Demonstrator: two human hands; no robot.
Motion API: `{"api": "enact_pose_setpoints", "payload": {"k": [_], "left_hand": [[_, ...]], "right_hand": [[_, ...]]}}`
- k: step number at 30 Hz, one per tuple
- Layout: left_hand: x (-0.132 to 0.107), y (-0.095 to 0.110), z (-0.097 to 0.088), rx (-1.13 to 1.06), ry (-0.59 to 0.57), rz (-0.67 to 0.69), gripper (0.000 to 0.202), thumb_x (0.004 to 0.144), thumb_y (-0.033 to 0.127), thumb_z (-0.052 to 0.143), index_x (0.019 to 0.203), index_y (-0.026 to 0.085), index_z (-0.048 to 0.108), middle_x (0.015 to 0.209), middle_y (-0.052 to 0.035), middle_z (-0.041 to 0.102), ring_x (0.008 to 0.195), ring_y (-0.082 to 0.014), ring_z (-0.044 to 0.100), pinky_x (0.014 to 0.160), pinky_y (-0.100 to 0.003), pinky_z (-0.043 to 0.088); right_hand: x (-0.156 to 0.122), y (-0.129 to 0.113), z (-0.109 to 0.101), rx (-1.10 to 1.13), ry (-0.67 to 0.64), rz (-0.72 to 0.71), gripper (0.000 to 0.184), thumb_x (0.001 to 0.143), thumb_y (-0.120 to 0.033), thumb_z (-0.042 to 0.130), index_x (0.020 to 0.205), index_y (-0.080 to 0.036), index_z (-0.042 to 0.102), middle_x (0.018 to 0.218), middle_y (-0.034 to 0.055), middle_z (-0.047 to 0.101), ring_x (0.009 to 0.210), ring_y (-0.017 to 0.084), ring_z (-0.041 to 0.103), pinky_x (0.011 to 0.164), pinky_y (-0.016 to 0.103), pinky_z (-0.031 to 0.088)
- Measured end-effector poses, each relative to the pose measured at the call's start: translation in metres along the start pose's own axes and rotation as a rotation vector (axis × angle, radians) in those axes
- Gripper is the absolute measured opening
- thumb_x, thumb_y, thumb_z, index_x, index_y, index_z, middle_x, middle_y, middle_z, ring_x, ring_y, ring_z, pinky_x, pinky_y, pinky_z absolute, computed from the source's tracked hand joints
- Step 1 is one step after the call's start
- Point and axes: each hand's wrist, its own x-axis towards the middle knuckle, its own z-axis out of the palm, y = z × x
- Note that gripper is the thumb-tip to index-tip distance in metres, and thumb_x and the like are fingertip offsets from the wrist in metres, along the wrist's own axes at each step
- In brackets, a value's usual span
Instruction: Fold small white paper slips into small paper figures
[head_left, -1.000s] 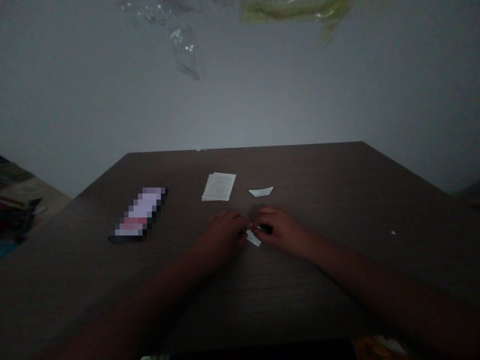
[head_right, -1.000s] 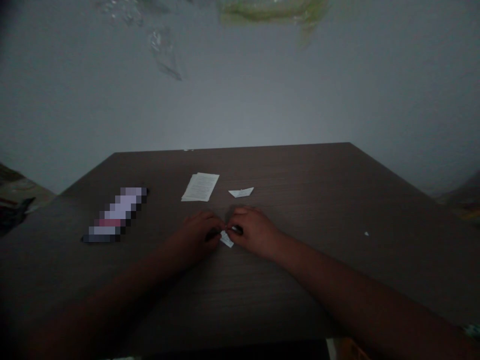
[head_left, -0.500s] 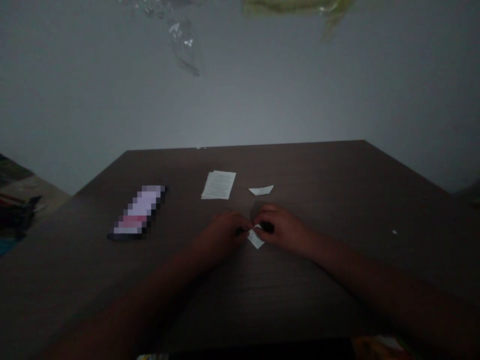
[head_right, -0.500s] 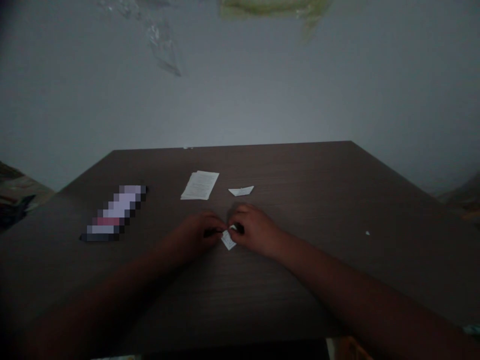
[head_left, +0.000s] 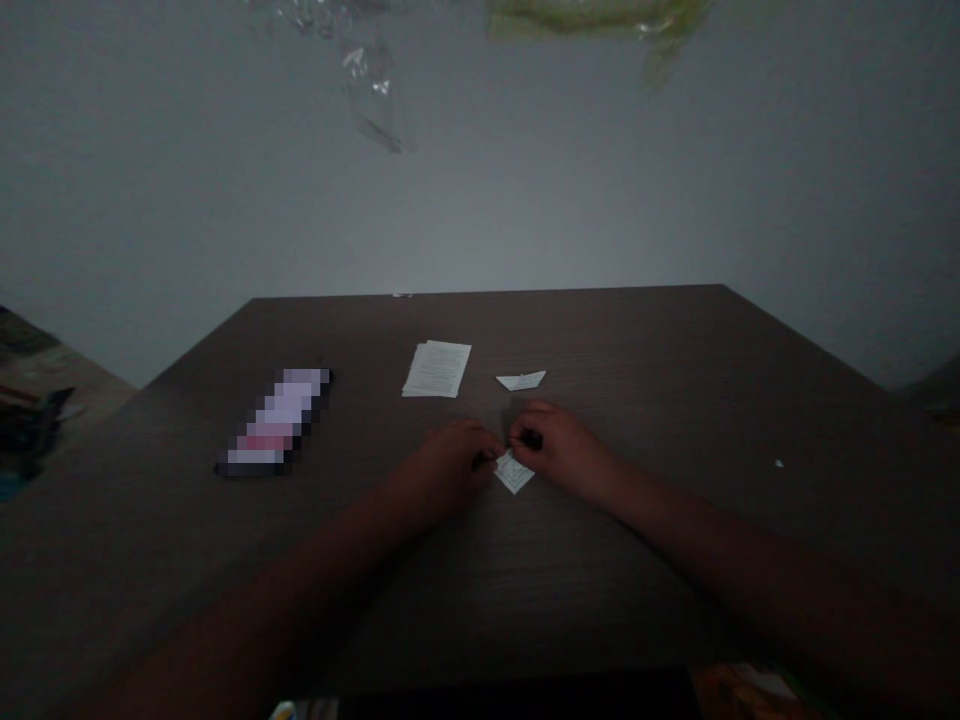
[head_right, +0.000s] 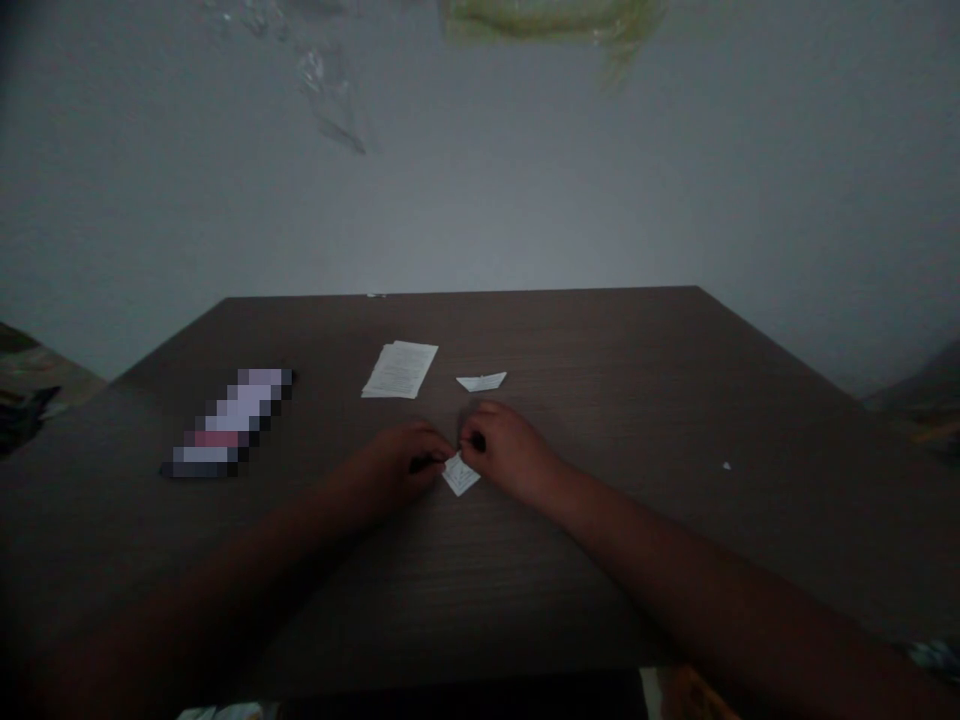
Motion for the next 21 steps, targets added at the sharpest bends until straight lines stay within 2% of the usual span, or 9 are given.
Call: {"api": "enact_pose_setpoints", "payload": {"k": [5, 11, 16, 21], "left_hand": [[0.000, -0.007, 0.009, 0.034, 0.083, 0.085, 0.036, 0.101, 0.007, 0.079, 0.131, 0.024, 0.087, 0.146, -0.0120, 0.079, 0.141, -0.0337, 0.073, 0.124, -0.052, 0.059], [0.000, -0.011, 0.014, 0.083, 0.089, 0.090, 0.039, 0.103, 0.012, 0.080, 0.138, 0.028, 0.088, 0.149, -0.0122, 0.077, 0.144, -0.0365, 0.069, 0.125, -0.060, 0.056], [-0.001, -0.009, 0.011, 0.109, 0.082, 0.056, 0.035, 0.104, 0.017, 0.082, 0.135, 0.032, 0.090, 0.151, -0.0112, 0.076, 0.147, -0.0388, 0.066, 0.126, -0.061, 0.054], [-0.002, -0.004, 0.008, 0.123, 0.069, 0.019, 0.035, 0.104, 0.019, 0.083, 0.135, 0.032, 0.091, 0.152, -0.0110, 0.077, 0.148, -0.0409, 0.066, 0.126, -0.062, 0.054]], "right_hand": [[-0.002, 0.004, -0.003, 0.030, 0.028, -0.011, 0.017, 0.100, -0.009, 0.079, 0.090, -0.022, 0.076, 0.096, 0.0027, 0.073, 0.089, 0.020, 0.068, 0.083, 0.033, 0.053], [-0.007, 0.008, -0.013, -0.004, 0.006, -0.103, 0.012, 0.101, -0.015, 0.087, 0.098, -0.023, 0.079, 0.102, 0.0043, 0.075, 0.103, 0.025, 0.072, 0.096, 0.040, 0.056], [-0.008, 0.006, -0.014, -0.032, -0.018, -0.125, 0.016, 0.104, -0.028, 0.091, 0.095, -0.025, 0.078, 0.103, 0.0053, 0.076, 0.109, 0.027, 0.072, 0.101, 0.044, 0.057], [-0.007, 0.002, -0.014, -0.070, -0.044, -0.110, 0.017, 0.101, -0.025, 0.093, 0.095, -0.024, 0.077, 0.106, 0.0060, 0.077, 0.111, 0.028, 0.072, 0.104, 0.045, 0.056]]}}
